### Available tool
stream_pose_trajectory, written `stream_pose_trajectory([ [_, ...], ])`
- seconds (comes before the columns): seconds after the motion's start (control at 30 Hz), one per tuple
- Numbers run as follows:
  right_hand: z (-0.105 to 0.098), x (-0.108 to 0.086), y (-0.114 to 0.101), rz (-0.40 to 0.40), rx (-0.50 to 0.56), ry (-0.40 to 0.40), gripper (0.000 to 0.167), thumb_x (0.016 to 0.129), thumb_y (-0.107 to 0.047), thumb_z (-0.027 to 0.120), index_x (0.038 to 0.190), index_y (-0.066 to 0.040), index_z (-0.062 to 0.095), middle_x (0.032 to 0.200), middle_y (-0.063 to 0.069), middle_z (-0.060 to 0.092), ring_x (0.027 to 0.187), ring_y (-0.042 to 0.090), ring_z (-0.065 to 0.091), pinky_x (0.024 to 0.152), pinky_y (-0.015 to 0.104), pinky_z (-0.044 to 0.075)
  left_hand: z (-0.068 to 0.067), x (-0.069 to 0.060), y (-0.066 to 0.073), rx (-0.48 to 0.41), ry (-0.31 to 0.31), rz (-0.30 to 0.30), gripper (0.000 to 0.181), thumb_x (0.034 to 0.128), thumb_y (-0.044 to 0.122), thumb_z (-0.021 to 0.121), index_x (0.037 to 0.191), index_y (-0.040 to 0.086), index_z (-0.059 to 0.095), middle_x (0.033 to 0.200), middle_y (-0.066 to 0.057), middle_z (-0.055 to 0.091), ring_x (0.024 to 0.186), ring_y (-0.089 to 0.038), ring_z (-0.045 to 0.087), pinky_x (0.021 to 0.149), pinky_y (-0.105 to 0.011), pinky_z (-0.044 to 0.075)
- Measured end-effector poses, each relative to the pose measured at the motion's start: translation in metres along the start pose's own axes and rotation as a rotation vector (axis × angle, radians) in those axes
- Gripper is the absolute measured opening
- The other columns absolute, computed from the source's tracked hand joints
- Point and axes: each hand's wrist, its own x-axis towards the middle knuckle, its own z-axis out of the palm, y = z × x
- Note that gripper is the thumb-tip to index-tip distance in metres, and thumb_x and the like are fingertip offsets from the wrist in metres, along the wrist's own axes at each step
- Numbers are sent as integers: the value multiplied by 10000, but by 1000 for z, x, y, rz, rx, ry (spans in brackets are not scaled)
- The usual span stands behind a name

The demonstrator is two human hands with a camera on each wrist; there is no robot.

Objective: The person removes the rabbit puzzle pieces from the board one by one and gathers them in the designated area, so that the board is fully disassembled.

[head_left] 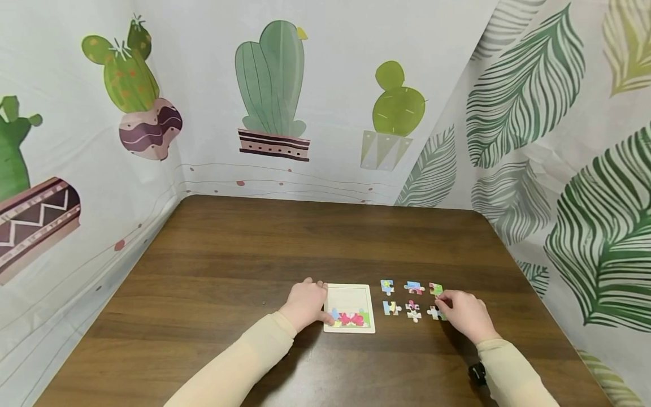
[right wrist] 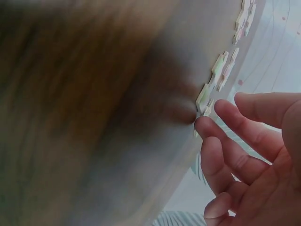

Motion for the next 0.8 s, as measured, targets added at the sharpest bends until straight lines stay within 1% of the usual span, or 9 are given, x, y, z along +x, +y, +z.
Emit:
stream_pose_trajectory([
  [0.17,2,5,-11,-5,34,-24,116,865,-181,660,872,-84,722,781,30,689,612,149,566,580,406,433,0,1,-1,6,25,3,880,583,712,699,1220,107,649,1158,-8,672,931,-223,596,580,-317,528],
  [0.23,4,8,-19,-24,54,-23,121,862,-184,665,880,-82,728,815,43,699,686,209,623,622,433,460,0,1,-2,5,31,3,880,581,712,700,1218,107,650,1147,-5,673,912,-220,592,574,-316,525],
  [0.3,8,11,-27,-53,68,-15,107,857,-186,675,862,-95,730,824,36,704,823,293,666,685,468,486,-1,2,-2,3,28,2,883,584,712,697,1227,109,645,1159,-6,670,955,-229,598,591,-322,534],
  [0.4,14,14,-39,-97,80,-15,79,847,-171,690,842,-103,728,824,10,705,887,298,670,856,514,471,0,2,-1,-13,19,3,880,589,705,701,1232,107,641,1173,-13,667,981,-238,598,613,-330,540],
  [0.53,19,18,-53,-117,125,-45,54,853,-154,686,819,-124,716,749,-50,672,644,119,600,1012,588,323,0,1,-1,-13,19,5,874,588,706,702,1222,107,647,1165,-10,670,929,-222,593,603,-323,536],
  [0.63,23,20,-63,-112,172,-66,55,863,-157,679,823,-134,708,700,-73,634,539,54,512,903,515,423,1,1,0,-6,20,3,877,586,709,700,1220,106,650,1157,-4,672,903,-211,586,592,-317,531],
  [0.7,25,21,-69,-117,184,-63,68,864,-182,684,829,-128,706,724,-76,637,568,45,512,786,414,474,1,0,0,-6,16,1,880,587,710,699,1223,103,649,1161,-4,671,915,-213,587,595,-320,531],
  [0.77,28,22,-77,-125,201,-66,80,862,-194,688,828,-123,702,744,-68,640,600,59,524,652,321,458,1,0,0,-5,8,-3,887,589,711,696,1232,103,644,1172,-3,667,935,-216,587,604,-322,533],
  [0.8,29,22,-81,-131,203,-65,83,857,-199,695,823,-123,702,770,-75,643,644,60,527,633,295,457,1,0,0,-3,6,-3,889,589,713,695,1233,103,643,1173,-3,666,941,-216,587,605,-322,533],
])
